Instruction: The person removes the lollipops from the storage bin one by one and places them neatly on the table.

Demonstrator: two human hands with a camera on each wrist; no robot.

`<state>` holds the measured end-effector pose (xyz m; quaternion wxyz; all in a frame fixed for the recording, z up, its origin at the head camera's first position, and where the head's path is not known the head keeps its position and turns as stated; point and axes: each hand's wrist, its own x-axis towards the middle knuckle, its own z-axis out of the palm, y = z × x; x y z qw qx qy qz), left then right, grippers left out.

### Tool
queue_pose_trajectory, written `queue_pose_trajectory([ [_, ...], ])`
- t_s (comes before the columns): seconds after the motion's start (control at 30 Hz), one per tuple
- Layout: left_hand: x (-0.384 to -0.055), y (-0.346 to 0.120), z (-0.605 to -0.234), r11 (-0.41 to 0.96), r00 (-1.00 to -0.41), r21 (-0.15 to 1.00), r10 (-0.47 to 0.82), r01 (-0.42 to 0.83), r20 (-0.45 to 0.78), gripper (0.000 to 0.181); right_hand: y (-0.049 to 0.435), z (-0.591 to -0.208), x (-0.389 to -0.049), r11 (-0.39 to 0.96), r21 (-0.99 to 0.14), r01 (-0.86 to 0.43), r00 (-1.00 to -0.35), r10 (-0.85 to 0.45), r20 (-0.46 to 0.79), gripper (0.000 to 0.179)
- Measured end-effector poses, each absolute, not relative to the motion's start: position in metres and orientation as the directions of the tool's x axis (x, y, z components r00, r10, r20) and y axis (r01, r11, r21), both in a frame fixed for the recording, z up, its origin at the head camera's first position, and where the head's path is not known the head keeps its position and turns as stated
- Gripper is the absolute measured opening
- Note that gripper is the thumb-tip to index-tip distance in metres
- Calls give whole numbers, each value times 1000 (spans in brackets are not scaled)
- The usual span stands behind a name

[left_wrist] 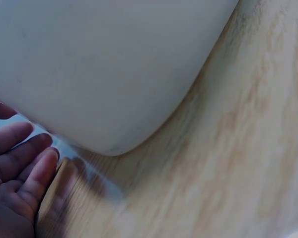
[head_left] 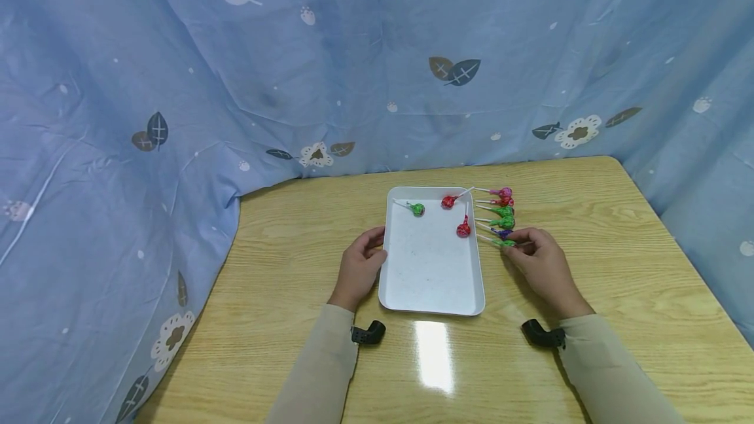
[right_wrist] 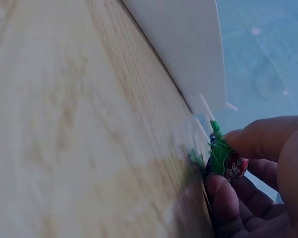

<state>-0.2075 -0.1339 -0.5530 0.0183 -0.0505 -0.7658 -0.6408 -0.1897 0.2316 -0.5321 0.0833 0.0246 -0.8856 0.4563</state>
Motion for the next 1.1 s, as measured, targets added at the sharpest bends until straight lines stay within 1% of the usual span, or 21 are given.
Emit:
queue_pose_trajectory([
  [0.63, -208, -133, -554, 188, -994, 977, 54, 103, 94, 46, 234, -538, -191, 633, -768, -96, -980, 74, 183, 29],
  [0.93, -209, -134, -556, 181, -993, 977, 51, 115, 107, 46, 237, -537, -193, 633, -769, -86, -991, 24, 131, 35],
  [1.1, -209, -135, -556, 180, -993, 977, 49, 114, 107, 46, 236, -535, -193, 623, -778, -83, -992, 21, 123, 35],
])
